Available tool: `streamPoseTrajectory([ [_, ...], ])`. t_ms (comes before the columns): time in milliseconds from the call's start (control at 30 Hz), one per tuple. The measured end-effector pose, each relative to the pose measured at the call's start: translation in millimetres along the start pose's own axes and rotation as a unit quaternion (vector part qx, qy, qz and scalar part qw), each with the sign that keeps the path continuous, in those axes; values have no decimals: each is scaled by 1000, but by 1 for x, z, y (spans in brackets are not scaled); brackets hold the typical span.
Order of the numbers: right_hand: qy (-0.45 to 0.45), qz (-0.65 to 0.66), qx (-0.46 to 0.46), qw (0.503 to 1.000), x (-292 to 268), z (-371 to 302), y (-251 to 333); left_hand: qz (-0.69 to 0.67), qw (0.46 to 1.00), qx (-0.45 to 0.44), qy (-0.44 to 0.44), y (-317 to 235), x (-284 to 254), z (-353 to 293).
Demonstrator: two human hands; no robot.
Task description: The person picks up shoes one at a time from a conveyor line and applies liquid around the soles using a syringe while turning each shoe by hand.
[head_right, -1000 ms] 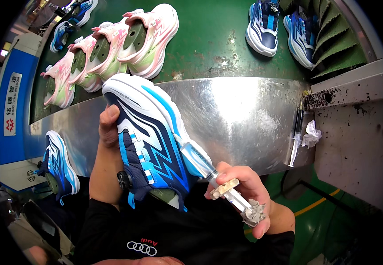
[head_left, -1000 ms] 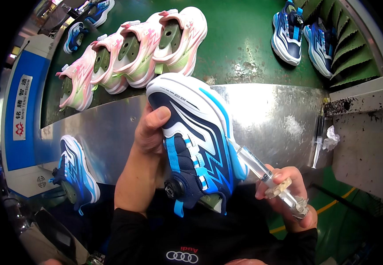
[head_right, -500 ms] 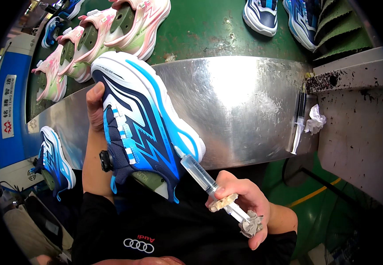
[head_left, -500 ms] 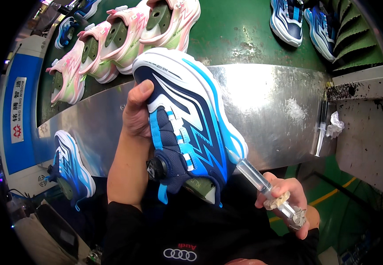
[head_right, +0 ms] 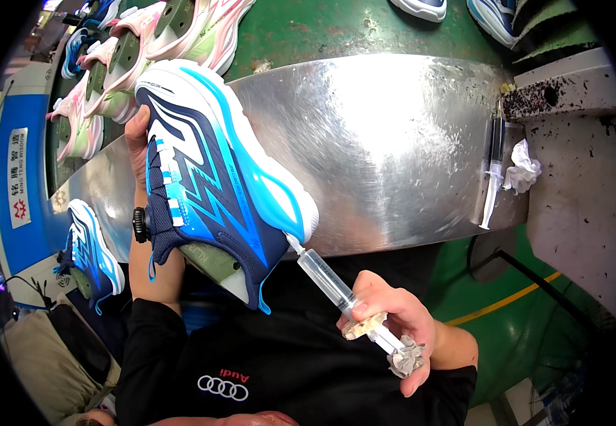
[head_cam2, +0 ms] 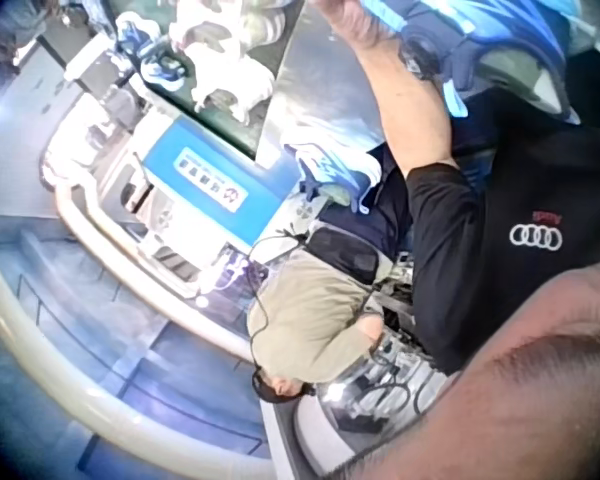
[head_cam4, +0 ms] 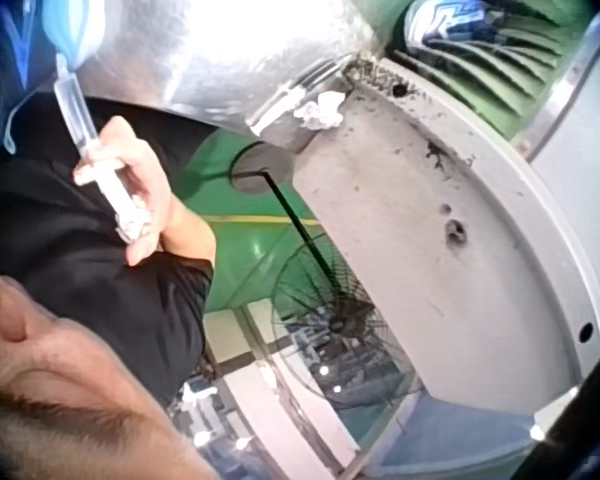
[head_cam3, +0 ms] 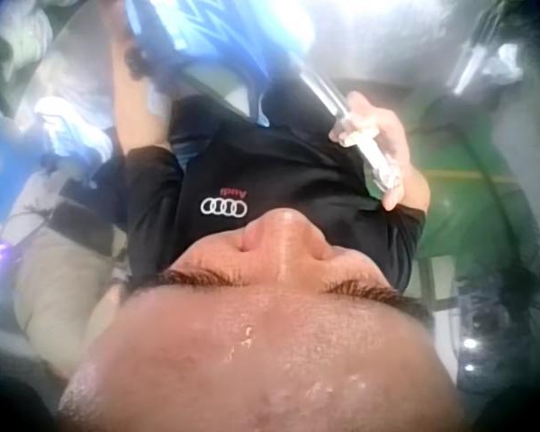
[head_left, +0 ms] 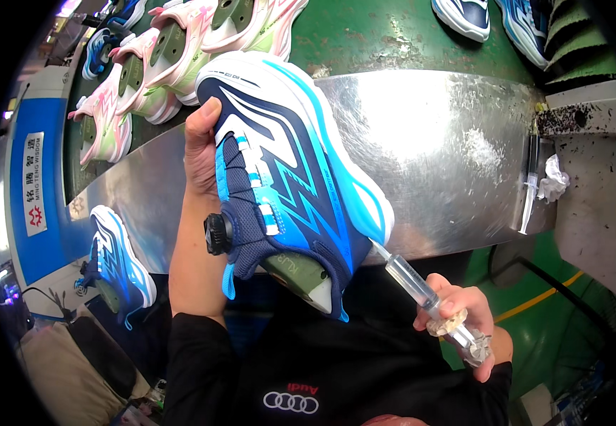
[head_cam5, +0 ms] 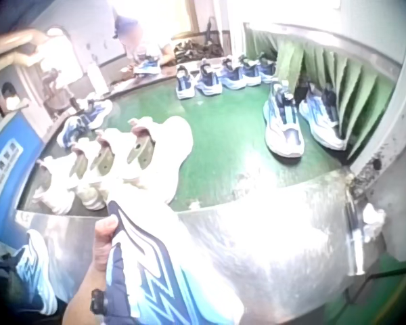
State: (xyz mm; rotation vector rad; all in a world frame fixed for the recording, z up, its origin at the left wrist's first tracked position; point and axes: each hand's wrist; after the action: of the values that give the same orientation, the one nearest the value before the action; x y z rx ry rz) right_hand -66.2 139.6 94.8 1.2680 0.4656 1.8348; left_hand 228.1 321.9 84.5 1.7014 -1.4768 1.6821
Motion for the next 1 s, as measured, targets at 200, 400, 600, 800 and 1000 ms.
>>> streamPoseTrajectory([
  [200,18,-1,-22,1000,-11,-1,-7,48,998,30,-42,-2,-9,1],
  [400,-4,34,-5,999,-15,-7,-13,135,986,4,-95,-23,-25,-20],
  [600,7,69,-28,997,-26,-3,-23,248,942,-30,-223,-39,-30,-64],
  [800,13,73,-27,997,-27,2,-36,300,917,-5,-264,-27,-49,-111],
  [1000,51,26,16,998,-21,4,-35,268,914,-30,-302,-11,-44,-160],
])
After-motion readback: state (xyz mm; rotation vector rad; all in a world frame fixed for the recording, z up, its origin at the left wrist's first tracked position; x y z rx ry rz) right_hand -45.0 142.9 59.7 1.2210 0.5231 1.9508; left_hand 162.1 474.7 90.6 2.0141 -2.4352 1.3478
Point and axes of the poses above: each hand's wrist, its own z-axis towards the middle knuckle, its own x-axis out of the palm, y = z × x, and after that the axes turned 14 degrees about -x, right-handed
